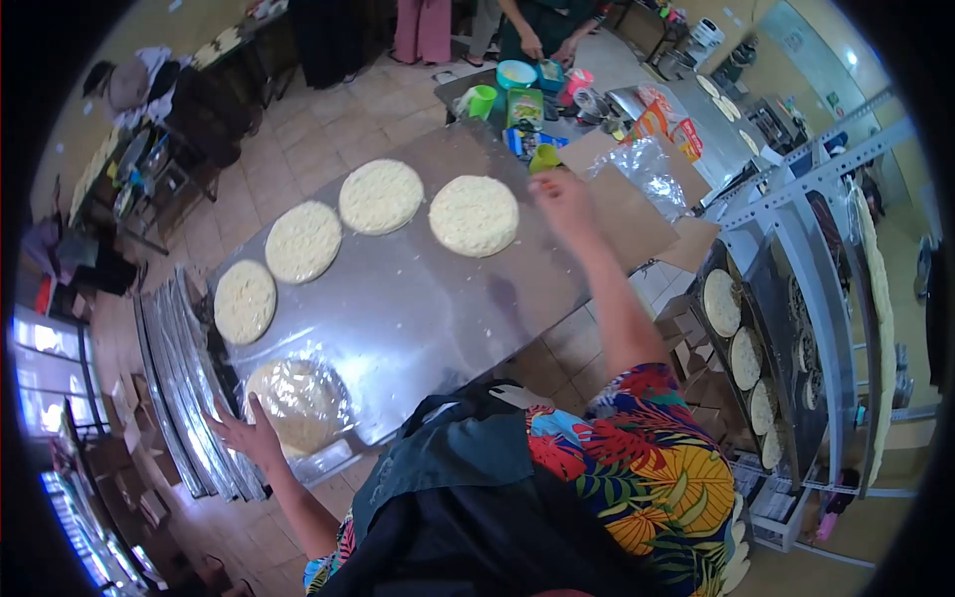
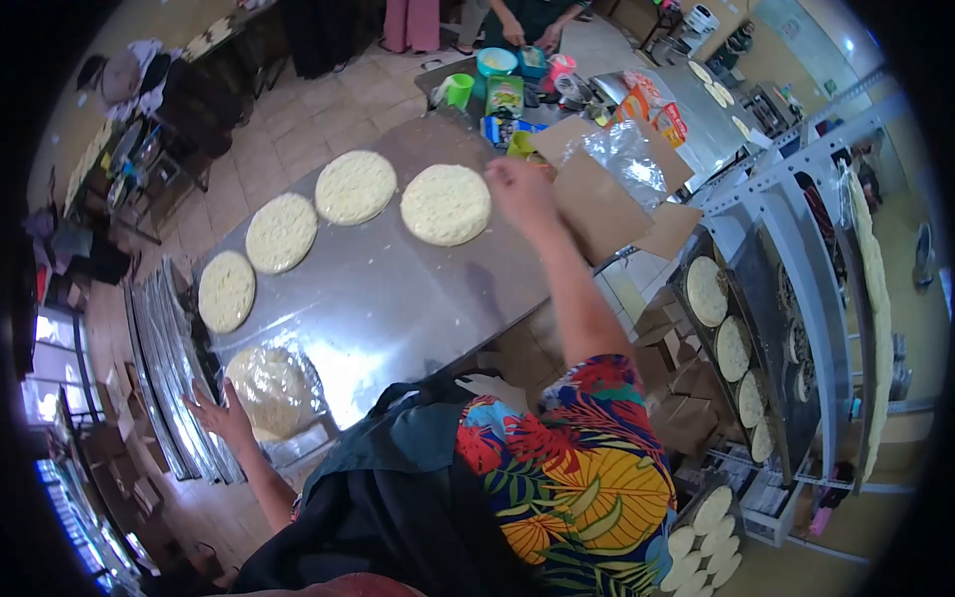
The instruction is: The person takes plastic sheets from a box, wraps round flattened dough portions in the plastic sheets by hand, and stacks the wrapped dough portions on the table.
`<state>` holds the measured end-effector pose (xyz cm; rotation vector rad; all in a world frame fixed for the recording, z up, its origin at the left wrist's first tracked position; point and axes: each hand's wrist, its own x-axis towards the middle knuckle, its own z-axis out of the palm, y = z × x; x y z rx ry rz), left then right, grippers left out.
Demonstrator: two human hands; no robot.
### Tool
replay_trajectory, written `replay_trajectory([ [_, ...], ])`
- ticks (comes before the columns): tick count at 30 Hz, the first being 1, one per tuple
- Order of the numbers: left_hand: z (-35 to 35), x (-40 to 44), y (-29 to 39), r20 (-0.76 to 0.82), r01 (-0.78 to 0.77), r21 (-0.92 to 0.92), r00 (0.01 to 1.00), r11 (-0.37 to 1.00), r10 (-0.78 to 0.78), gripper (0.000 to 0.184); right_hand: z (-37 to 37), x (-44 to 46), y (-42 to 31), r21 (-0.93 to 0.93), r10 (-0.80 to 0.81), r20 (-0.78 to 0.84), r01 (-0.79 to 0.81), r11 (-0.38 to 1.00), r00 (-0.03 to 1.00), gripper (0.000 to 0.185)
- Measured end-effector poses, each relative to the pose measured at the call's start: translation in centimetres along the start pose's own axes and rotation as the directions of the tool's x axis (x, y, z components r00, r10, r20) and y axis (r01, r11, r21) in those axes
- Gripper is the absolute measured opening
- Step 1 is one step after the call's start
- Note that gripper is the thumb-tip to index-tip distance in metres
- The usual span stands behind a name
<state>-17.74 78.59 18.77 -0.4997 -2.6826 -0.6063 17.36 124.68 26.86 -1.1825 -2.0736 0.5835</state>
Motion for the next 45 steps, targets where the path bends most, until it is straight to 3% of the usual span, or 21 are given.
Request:
replay_trajectory([
  [6, 2.6, -1.9, 13.7, -0.017, -0.172, -0.182, 0.985, 0.968, 0.171, 0.065, -13.5, 9.3, 16.1, -0.156, 0.137, -0.32, -0.195, 0.968, 0.937, 0.019],
  [8, 3.5, -2.3, 20.1, 0.02, -0.232, -0.253, 0.969, 0.939, 0.244, 0.064, -14.7, 13.2, 20.8, -0.347, -0.001, -0.254, -0.09, 0.934, 0.967, 0.02],
  [10, 4.1, -2.7, 26.4, 0.072, -0.248, -0.298, 0.957, 0.922, 0.28, 0.064, -13.9, 15.0, 23.8, -0.379, 0.147, -0.139, -0.19, 0.906, 0.979, 0.024],
  [12, 5.0, -2.8, 32.1, 0.056, -0.404, -0.393, 0.886, 0.826, 0.46, 0.062, -12.0, 16.0, 26.9, -0.399, -0.094, 0.079, 0.118, 0.909, 0.992, 0.027],
  [18, 6.4, -3.7, 49.8, 0.096, -0.562, -0.623, 0.635, 0.544, 0.766, 0.054, -12.3, 17.4, 28.1, -0.53, -0.119, 0.355, 0.305, 0.791, 0.927, 0.019],
  [19, 6.7, -4.0, 52.5, 0.088, -0.585, -0.646, 0.581, 0.49, 0.809, 0.053, -13.3, 17.4, 28.0, -0.528, -0.12, 0.349, 0.301, 0.794, 0.929, 0.019],
  [21, 7.5, -4.8, 57.4, 0.051, -0.611, -0.7, 0.473, 0.369, 0.88, 0.05, -15.3, 16.7, 27.6, -0.396, -0.443, 0.278, 0.521, 0.756, 0.853, 0.013],
  [24, 11.2, -6.7, 66.4, -0.059, -0.506, -0.854, 0.329, 0.123, 0.942, 0.042, -18.8, 15.3, 26.0, -0.449, -0.487, 0.247, 0.544, 0.708, 0.838, 0.01],
  [26, 13.6, -8.5, 72.6, -0.002, -0.109, -0.994, 0.17, 0.016, 0.985, 0.035, -19.9, 14.3, 26.0, -0.463, -0.492, 0.273, 0.561, 0.686, 0.827, 0.01],
  [28, 17.1, -10.7, 77.9, 0.151, 0.244, -0.959, 0.013, 0.144, 0.988, 0.043, -21.2, 14.2, 25.4, -0.457, -0.5, 0.272, 0.567, 0.685, 0.822, 0.01],
  [30, 17.9, -12.5, 80.1, 0.301, 0.136, -0.927, -0.293, 0.351, 0.908, 0.056, -22.9, 13.0, 24.1, -0.467, -0.511, 0.242, 0.56, 0.684, 0.825, 0.01],
  [31, 18.8, -13.5, 80.6, 0.28, 0.14, -0.935, -0.277, 0.327, 0.919, 0.056, -24.7, 12.4, 22.6, -0.514, -0.391, 0.216, 0.445, 0.734, 0.895, 0.012],
  [33, 21.4, -16.0, 80.5, 0.477, -0.418, -0.875, -0.653, 0.245, 0.588, 0.062, -28.4, 11.7, 20.8, -0.513, -0.341, 0.078, 0.331, 0.792, 0.937, 0.016],
  [34, 22.8, -16.7, 80.5, 0.622, -0.634, -0.768, -0.702, 0.093, 0.347, 0.065, -30.8, 11.0, 20.7, -0.46, -0.399, -0.026, 0.343, 0.819, 0.917, 0.019],
  [36, 25.7, -17.7, 80.2, 0.575, -0.622, -0.783, -0.714, 0.013, 0.4, 0.062, -35.5, 8.9, 19.3, -0.542, -0.27, -0.282, 0.08, 0.836, 0.921, 0.018],
  [38, 25.7, -17.8, 79.4, 0.528, -0.609, -0.79, -0.735, -0.071, 0.426, 0.06, -38.0, 7.0, 17.2, -0.341, -0.221, -0.586, 0.011, 0.94, 0.78, 0.016],
  [40, 21.7, -16.3, 80.0, 0.419, -0.668, -0.744, -0.475, -0.007, 0.774, 0.046, -37.8, 6.8, 15.9, -0.371, -0.308, -0.623, 0.075, 0.926, 0.719, 0.016],
  [41, 19.6, -15.8, 80.0, 0.417, -0.667, -0.745, -0.475, -0.008, 0.775, 0.046, -37.5, 6.6, 15.2, -0.408, -0.395, -0.657, 0.137, 0.903, 0.642, 0.017],
  [43, 15.7, -14.1, 79.1, 0.055, -0.313, -0.949, -0.269, -0.033, 0.962, 0.031, -35.9, 6.0, 15.2, -0.513, -0.493, -0.6, 0.17, 0.841, 0.63, 0.018],
  [44, 13.8, -13.3, 78.0, 0.063, -0.316, -0.948, -0.267, -0.026, 0.962, 0.031, -34.9, 5.7, 14.9, -0.607, -0.581, -0.531, 0.202, 0.769, 0.617, 0.02],
  [45, 11.8, -12.8, 76.1, 0.093, -0.054, -0.995, -0.326, 0.079, 0.941, 0.025, -33.6, 5.3, 14.0, -0.597, -0.609, -0.498, 0.265, 0.757, 0.618, 0.021],
])
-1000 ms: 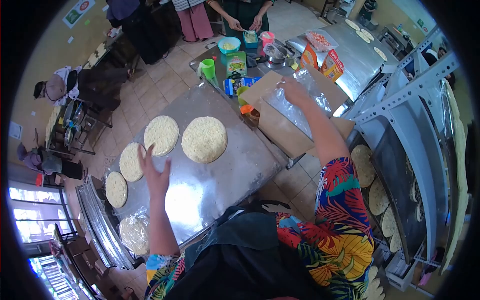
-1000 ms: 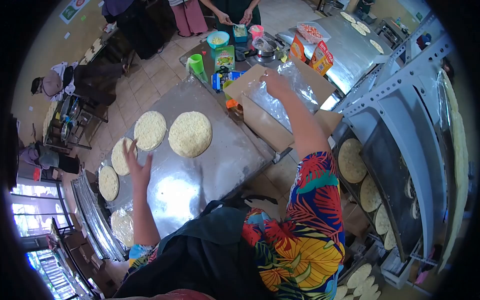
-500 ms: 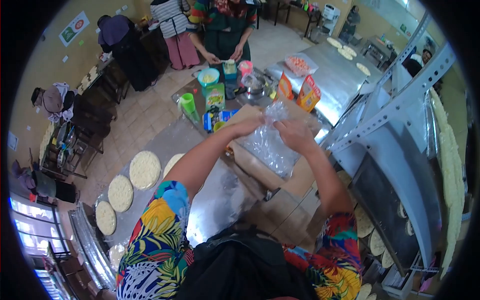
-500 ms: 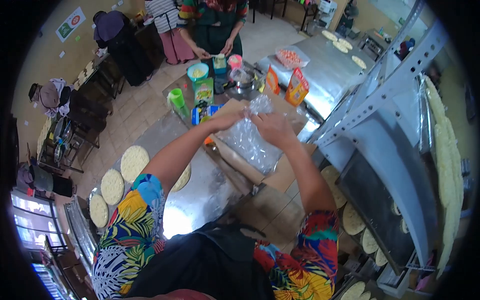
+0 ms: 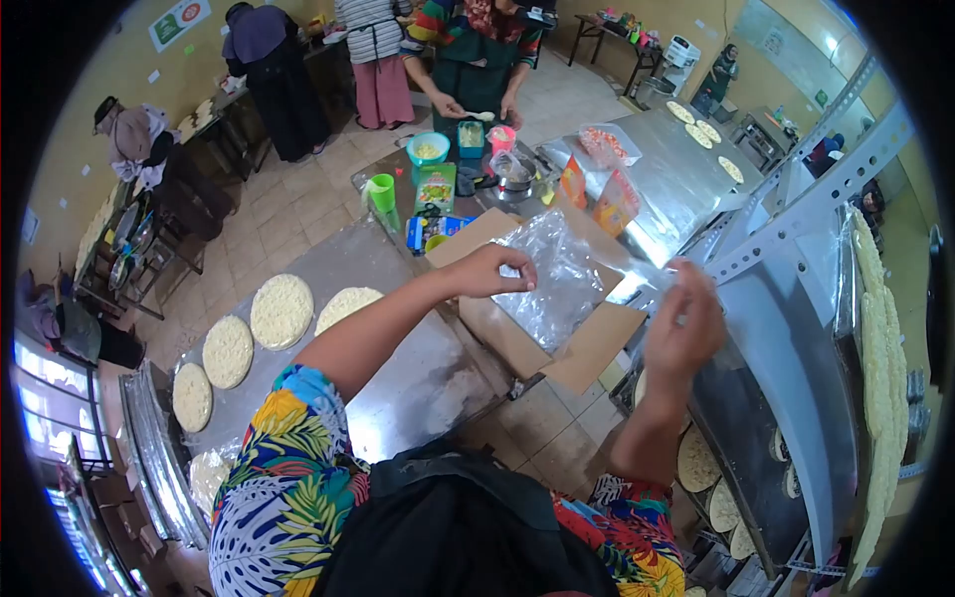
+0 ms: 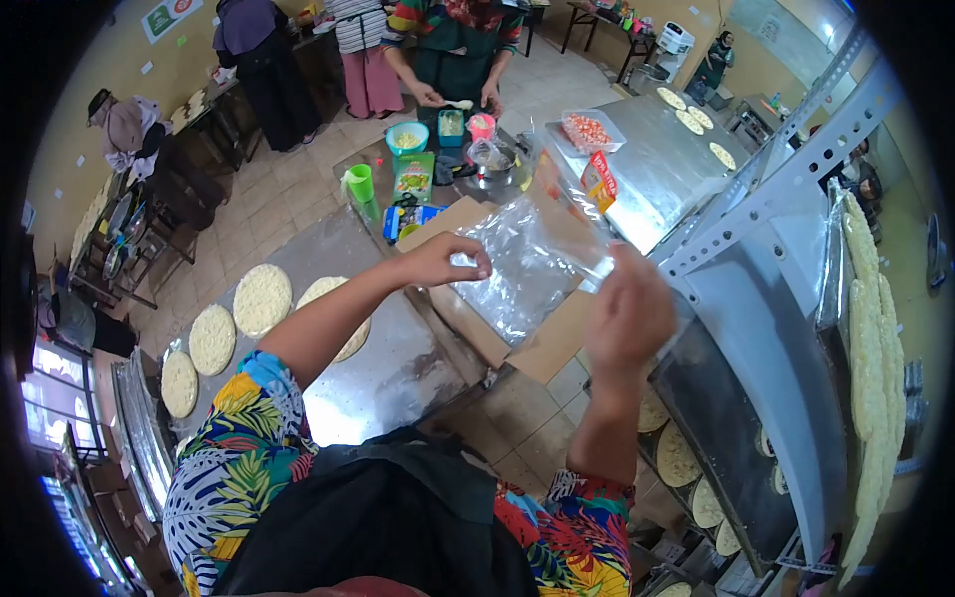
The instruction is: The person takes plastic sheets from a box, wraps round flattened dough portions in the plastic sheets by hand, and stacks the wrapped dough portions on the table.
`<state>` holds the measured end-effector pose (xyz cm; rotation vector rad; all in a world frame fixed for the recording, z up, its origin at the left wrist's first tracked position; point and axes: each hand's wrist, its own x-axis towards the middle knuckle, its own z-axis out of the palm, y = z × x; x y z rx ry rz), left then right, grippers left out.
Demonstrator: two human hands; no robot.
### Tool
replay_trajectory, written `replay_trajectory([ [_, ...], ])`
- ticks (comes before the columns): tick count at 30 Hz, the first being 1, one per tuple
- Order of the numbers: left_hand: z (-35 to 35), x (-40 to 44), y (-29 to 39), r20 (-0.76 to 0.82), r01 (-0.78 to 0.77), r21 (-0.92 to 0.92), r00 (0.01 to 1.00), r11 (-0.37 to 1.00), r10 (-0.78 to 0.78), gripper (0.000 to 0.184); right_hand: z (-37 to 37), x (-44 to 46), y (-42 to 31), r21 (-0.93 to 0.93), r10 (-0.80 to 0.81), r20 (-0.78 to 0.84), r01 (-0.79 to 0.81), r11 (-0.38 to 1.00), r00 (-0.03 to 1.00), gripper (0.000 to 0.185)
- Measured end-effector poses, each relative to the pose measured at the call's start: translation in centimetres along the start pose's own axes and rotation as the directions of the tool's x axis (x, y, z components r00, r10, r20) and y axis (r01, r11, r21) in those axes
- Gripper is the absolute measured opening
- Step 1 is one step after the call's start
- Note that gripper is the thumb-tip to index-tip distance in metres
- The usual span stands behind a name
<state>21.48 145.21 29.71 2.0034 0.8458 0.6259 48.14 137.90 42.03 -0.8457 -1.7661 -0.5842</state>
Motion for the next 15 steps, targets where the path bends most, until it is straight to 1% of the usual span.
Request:
replay_trajectory([
  [1, 0.4, -2.1, 1.2, 0.066, 0.028, -0.282, 0.998, 0.959, -0.01, 0.02, 0.4, -0.3, -2.0, 0.051, -0.04, 0.01, 0.04, 0.998, 0.999, 0.022],
  [2, 1.4, -4.1, 1.9, 0.03, -0.032, -0.391, 0.998, 0.92, 0.048, 0.035, 1.0, -0.9, -4.0, 0.184, -0.045, 0.067, 0.032, 0.982, 0.997, 0.022],
  [3, 2.6, -5.6, 3.4, 0.031, -0.023, -0.387, 0.999, 0.922, 0.038, 0.035, 1.7, -1.7, -6.2, 0.312, -0.059, 0.121, 0.018, 0.95, 0.991, 0.022],
  [4, 3.8, -6.8, 5.2, -0.235, -0.134, -0.656, 0.972, 0.743, -0.031, 0.044, 2.5, -2.3, -8.6, 0.396, -0.12, 0.154, 0.05, 0.917, 0.981, 0.023],
  [5, 4.4, -7.6, 6.2, -0.45, -0.316, -0.809, 0.875, 0.496, -0.177, 0.054, 3.3, -2.8, -10.9, 0.478, -0.186, 0.18, 0.08, 0.874, 0.966, 0.024],
  [6, 4.0, -8.3, 5.7, -0.489, -0.393, -0.822, 0.858, 0.413, -0.157, 0.068, 4.0, -3.4, -13.5, 0.586, -0.208, 0.282, 0.004, 0.811, 0.936, 0.024],
  [7, 3.6, -9.2, 6.2, -0.493, -0.394, -0.818, 0.855, 0.42, -0.159, 0.068, 4.2, -3.8, -15.4, 0.674, -0.244, 0.376, -0.083, 0.734, 0.894, 0.024],
  [8, 3.3, -10.2, 6.7, -0.567, -0.502, -0.809, 0.803, 0.306, -0.181, 0.07, 4.2, -3.8, -16.2, 0.68, -0.245, 0.37, -0.081, 0.729, 0.896, 0.024],
  [9, 3.1, -11.3, 7.1, -0.632, -0.603, -0.775, 0.745, 0.191, -0.213, 0.071, 4.2, -3.8, -17.0, 0.703, -0.266, 0.511, -0.219, 0.676, 0.817, 0.023],
  [10, 3.3, -12.6, 7.1, -0.687, -0.683, -0.724, 0.702, 0.098, -0.187, 0.068, 4.2, -3.7, -17.6, 0.698, -0.301, 0.632, -0.356, 0.622, 0.714, 0.022],
  [11, 3.6, -13.5, 7.4, -0.693, -0.686, -0.719, 0.697, 0.108, -0.186, 0.068, 4.5, -3.7, -17.9, 0.706, -0.308, 0.625, -0.351, 0.615, 0.718, 0.022],
  [12, 3.8, -14.3, 8.4, -0.709, -0.683, -0.704, 0.662, 0.196, -0.241, 0.067, 5.1, -3.9, -18.0, 0.729, -0.172, 0.595, -0.436, 0.528, 0.785, 0.032],
  [13, 4.1, -15.0, 9.3, -0.728, -0.671, -0.686, 0.62, 0.283, -0.294, 0.066, 5.8, -4.2, -18.2, 0.752, -0.029, 0.567, -0.504, 0.424, 0.823, 0.041],
  [14, 4.6, -15.6, 9.7, -0.729, -0.674, -0.684, 0.645, 0.279, -0.231, 0.061, 7.0, -4.3, -19.3, 0.76, -0.039, 0.565, -0.501, 0.415, 0.824, 0.041],
  [15, 5.4, -16.2, 9.9, -0.736, -0.679, -0.676, 0.634, 0.286, -0.236, 0.061, 8.4, -4.7, -21.0, 0.716, 0.027, 0.461, -0.389, 0.58, 0.887, 0.051],
])
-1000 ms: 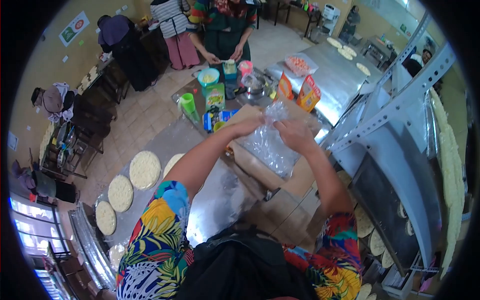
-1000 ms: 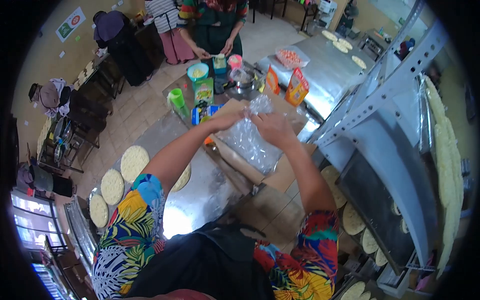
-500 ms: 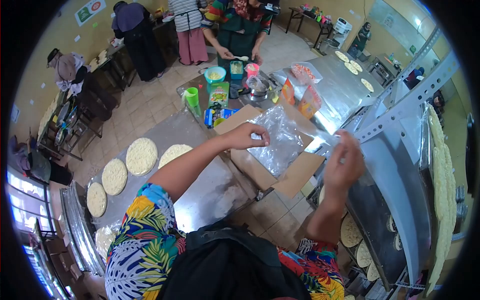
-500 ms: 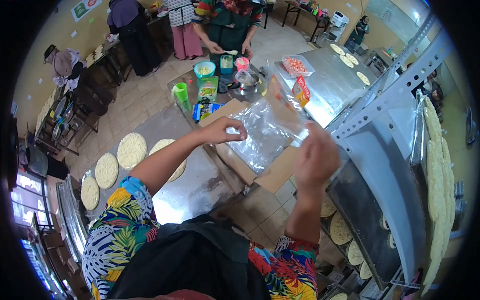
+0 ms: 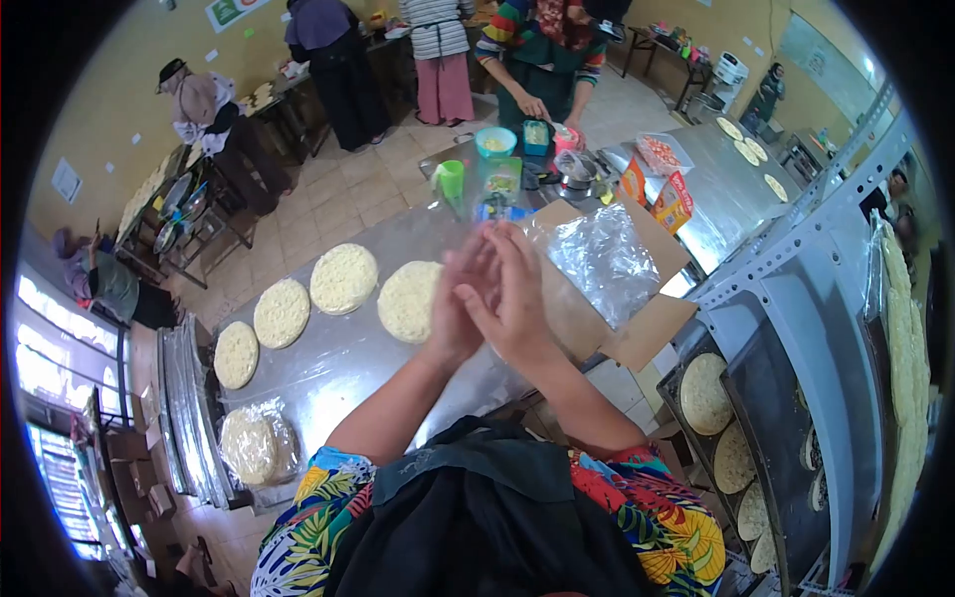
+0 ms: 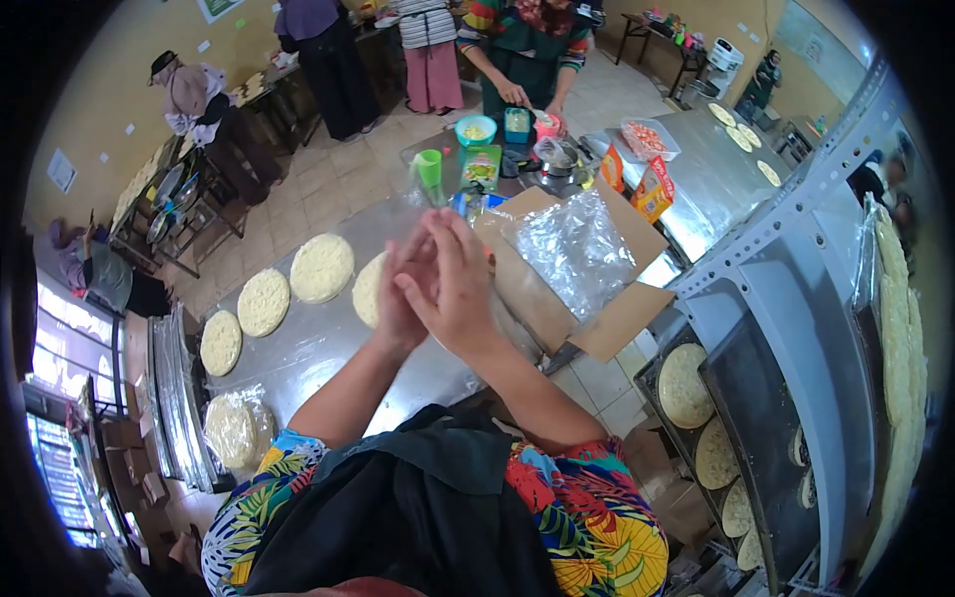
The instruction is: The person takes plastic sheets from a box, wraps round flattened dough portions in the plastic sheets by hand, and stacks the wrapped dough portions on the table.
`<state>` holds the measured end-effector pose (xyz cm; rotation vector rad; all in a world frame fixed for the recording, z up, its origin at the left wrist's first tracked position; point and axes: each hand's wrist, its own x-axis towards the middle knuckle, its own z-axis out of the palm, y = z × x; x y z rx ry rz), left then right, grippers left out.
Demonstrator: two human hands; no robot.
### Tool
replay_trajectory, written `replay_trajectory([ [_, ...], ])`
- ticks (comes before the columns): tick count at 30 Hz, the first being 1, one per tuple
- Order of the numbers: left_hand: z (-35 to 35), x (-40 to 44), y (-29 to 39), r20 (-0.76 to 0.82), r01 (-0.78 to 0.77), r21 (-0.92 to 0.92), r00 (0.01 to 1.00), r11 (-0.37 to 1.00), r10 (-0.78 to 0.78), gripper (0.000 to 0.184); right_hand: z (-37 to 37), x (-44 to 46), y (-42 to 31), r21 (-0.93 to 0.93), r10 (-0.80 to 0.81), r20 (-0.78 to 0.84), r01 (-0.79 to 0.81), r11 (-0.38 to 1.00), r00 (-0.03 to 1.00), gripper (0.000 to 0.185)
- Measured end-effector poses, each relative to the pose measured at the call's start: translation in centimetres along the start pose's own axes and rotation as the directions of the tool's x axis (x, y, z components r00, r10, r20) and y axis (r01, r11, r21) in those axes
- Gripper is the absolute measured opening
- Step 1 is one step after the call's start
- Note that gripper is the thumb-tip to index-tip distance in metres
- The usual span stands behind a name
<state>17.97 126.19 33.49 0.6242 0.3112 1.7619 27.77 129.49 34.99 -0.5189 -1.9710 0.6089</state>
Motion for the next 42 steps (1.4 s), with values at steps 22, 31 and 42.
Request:
replay_trajectory([
  [22, -2.2, -4.4, -0.7, -0.137, 0.036, 0.219, 0.991, 0.975, -0.006, 0.065, 5.6, -2.2, 1.6, 0.152, -0.096, 0.07, 0.084, 0.985, 0.993, 0.062],
  [31, -2.6, -5.0, -0.7, -0.31, -0.049, 0.176, 0.945, 0.983, 0.103, 0.053, 5.8, -1.9, 0.6, 0.069, -0.071, 0.122, 0.063, 0.996, 0.99, 0.056],
  [42, -3.8, -4.9, 0.4, -0.5, -0.09, 0.305, 0.832, 0.948, 0.24, 0.039, 9.2, -2.1, 1.7, 0.086, -0.092, -0.051, 0.096, 0.992, 0.994, 0.042],
])
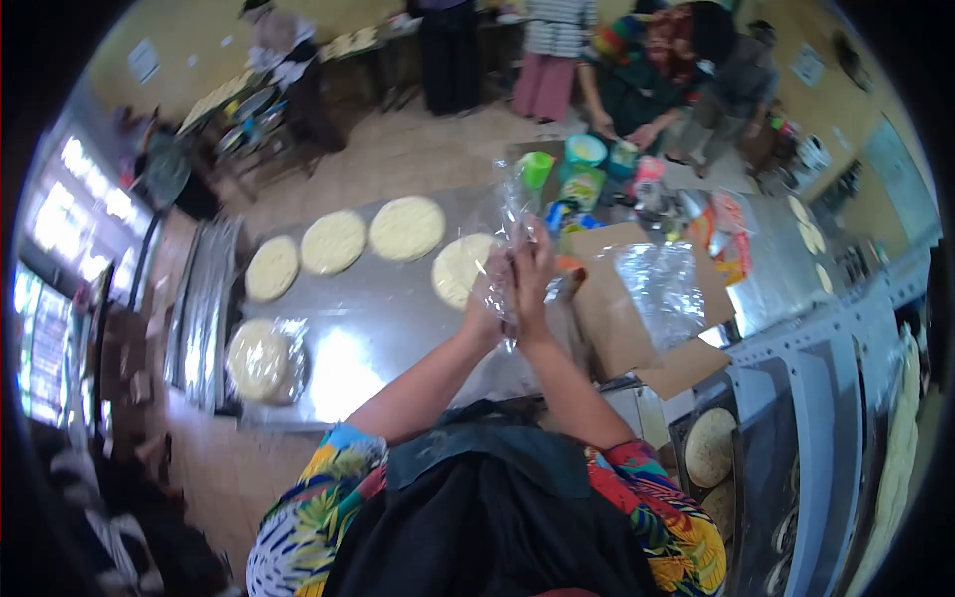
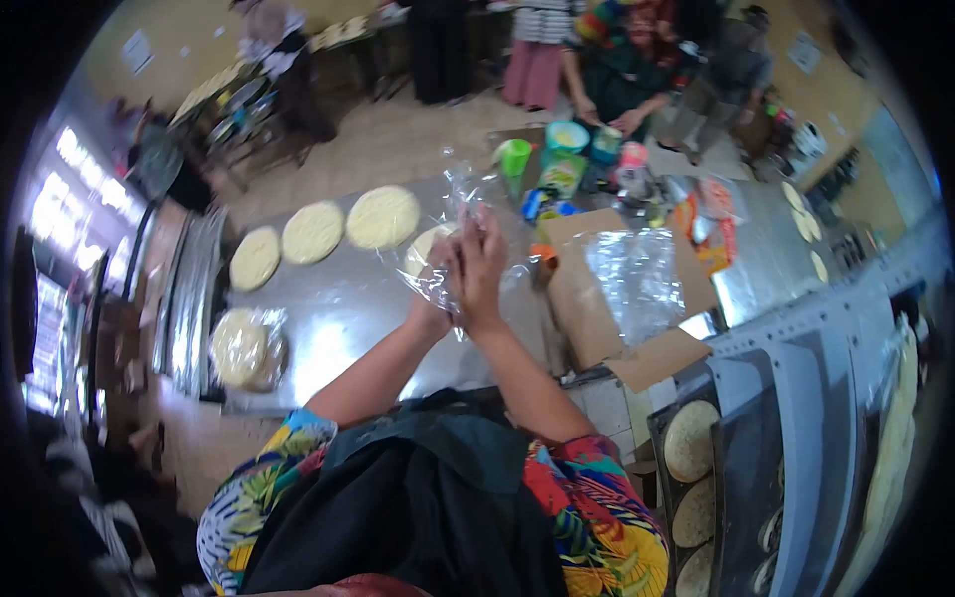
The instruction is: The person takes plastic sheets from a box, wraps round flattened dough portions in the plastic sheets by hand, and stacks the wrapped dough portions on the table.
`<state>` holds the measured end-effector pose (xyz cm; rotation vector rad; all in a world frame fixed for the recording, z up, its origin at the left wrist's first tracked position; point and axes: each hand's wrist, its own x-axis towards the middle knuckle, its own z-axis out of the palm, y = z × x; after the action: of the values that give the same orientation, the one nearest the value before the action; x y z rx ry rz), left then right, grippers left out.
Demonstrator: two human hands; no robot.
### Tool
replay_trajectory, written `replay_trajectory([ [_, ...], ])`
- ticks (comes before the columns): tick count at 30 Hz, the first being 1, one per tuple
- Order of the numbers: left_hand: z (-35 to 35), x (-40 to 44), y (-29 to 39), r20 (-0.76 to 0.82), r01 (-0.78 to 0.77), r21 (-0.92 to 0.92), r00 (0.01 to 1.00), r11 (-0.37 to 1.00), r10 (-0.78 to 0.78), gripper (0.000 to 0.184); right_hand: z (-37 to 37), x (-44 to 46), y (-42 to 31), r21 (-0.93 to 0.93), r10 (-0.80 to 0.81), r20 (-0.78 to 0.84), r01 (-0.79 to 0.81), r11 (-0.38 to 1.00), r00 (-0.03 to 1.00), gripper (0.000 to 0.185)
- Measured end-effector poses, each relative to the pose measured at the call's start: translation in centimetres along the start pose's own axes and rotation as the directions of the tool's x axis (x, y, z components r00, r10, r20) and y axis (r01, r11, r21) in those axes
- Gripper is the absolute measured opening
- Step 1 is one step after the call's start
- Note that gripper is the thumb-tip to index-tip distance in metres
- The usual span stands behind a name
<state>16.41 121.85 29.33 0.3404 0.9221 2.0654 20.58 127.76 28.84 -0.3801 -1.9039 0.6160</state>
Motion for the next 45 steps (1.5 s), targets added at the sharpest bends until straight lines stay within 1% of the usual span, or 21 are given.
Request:
replay_trajectory([
  [2, -0.8, -0.1, -1.0, 0.163, -0.125, 0.293, 0.983, 0.948, 0.079, 0.044, 0.3, -0.3, 2.1, 0.323, 0.094, 0.008, -0.092, 0.942, 0.996, 0.05],
  [3, -0.1, -0.3, -1.0, 0.094, -0.053, 0.322, 0.995, 0.945, 0.024, 0.041, 1.1, 0.0, 3.7, 0.101, 0.13, -0.018, -0.128, 0.987, 0.991, 0.051],
  [8, -0.6, 0.8, -0.1, 0.12, -0.074, 0.252, 0.992, 0.965, 0.045, 0.035, 0.7, -0.1, 3.1, 0.03, -0.039, -0.092, 0.042, 0.999, 0.995, 0.041],
  [14, -1.4, 1.9, -0.3, 0.082, 0.044, 0.004, 0.996, 0.999, -0.044, 0.033, 0.5, -1.0, 2.7, -0.04, 0.111, -0.022, -0.112, 0.993, 0.994, 0.042],
  [16, -2.7, 3.3, 0.8, 0.275, 0.079, -0.112, 0.96, 0.991, -0.045, 0.019, -0.5, -0.6, 3.3, 0.163, 0.242, -0.161, -0.216, 0.963, 0.957, 0.035],
  [17, -1.1, 2.6, 0.9, -0.017, -0.033, 0.067, 0.999, 0.997, 0.034, 0.018, -0.3, -0.5, 4.5, 0.319, 0.395, -0.232, -0.314, 0.894, 0.889, 0.029],
  [18, -1.9, 2.9, 1.2, -0.03, -0.043, 0.07, 0.999, 0.997, 0.045, 0.018, -1.8, 0.0, 5.0, 0.149, 0.346, -0.307, -0.314, 0.938, 0.887, 0.026],
  [20, -3.9, 3.9, 1.1, 0.046, -0.139, 0.153, 0.99, 0.978, 0.133, 0.012, -4.6, 0.9, 4.5, 0.637, 0.708, 0.085, -0.585, 0.502, 0.701, 0.024],
  [21, -4.3, 4.2, 0.9, 0.025, -0.136, 0.166, 0.991, 0.977, 0.134, 0.01, -5.3, 1.2, 4.5, 0.637, 0.707, 0.109, -0.595, 0.49, 0.699, 0.024],
  [23, -2.3, 3.2, 0.4, -0.05, -0.109, 0.141, 0.992, 0.984, 0.117, 0.008, -5.2, 0.8, 4.2, 0.841, 0.816, 0.303, -0.541, 0.014, 0.492, 0.018],
  [25, -1.0, 2.5, 0.5, -0.116, -0.056, 0.178, 0.99, 0.982, 0.078, 0.01, -4.0, 0.0, 5.6, 0.868, 0.812, 0.171, -0.476, 0.144, 0.559, 0.014],
  [28, -2.1, 2.9, 0.6, -0.061, -0.081, 0.239, 0.993, 0.968, 0.098, 0.017, -5.2, 1.4, 5.0, 0.769, 0.887, 0.262, -0.637, 0.045, 0.379, 0.011],
  [31, -1.1, 2.2, 1.6, -0.143, -0.078, 0.221, 0.984, 0.972, 0.111, 0.023, -3.6, 1.6, 3.8, 0.766, 0.798, 0.254, -0.617, 0.179, 0.547, 0.013],
  [33, -1.2, 2.0, 0.2, -0.122, -0.146, 0.28, 0.975, 0.949, 0.186, 0.029, -1.1, 1.3, 2.0, 0.684, 0.64, -0.018, -0.458, 0.568, 0.768, 0.016],
  [34, -0.7, 1.6, -0.4, -0.103, -0.191, 0.336, 0.966, 0.922, 0.238, 0.033, -0.2, 0.8, 2.4, 0.681, 0.636, 0.027, -0.48, 0.553, 0.771, 0.016],
  [36, -2.2, 1.4, 0.9, -0.176, -0.231, 0.284, 0.942, 0.931, 0.287, 0.036, 0.8, 0.0, 4.4, 0.25, 0.135, -0.137, -0.098, 0.963, 0.981, 0.013],
  [37, -4.4, 1.4, 2.6, -0.136, -0.176, 0.259, 0.967, 0.95, 0.216, 0.036, 0.1, -0.2, 5.0, 0.269, 0.138, -0.105, -0.105, 0.957, 0.985, 0.013],
  [39, -6.5, 1.0, 4.0, -0.095, -0.125, 0.185, 0.985, 0.975, 0.144, 0.036, -0.8, 0.3, 6.1, 0.498, 0.591, 0.214, -0.608, 0.619, 0.778, 0.013],
  [42, -6.0, 0.3, 3.0, -0.282, -0.103, 0.374, 0.934, 0.922, 0.219, 0.042, 3.1, -1.2, -0.9, 0.352, 0.297, 0.096, -0.311, 0.883, 0.95, 0.019],
  [43, -5.9, 0.6, 1.2, -0.335, -0.273, 0.397, 0.846, 0.876, 0.416, 0.045, 3.4, -1.3, 0.0, 0.357, 0.302, 0.115, -0.323, 0.877, 0.946, 0.019],
  [45, -9.7, -0.5, 4.0, -0.403, -0.152, 0.388, 0.859, 0.909, 0.316, 0.045, 3.4, -0.5, 5.0, 0.349, 0.452, 0.048, -0.439, 0.828, 0.891, 0.024],
])
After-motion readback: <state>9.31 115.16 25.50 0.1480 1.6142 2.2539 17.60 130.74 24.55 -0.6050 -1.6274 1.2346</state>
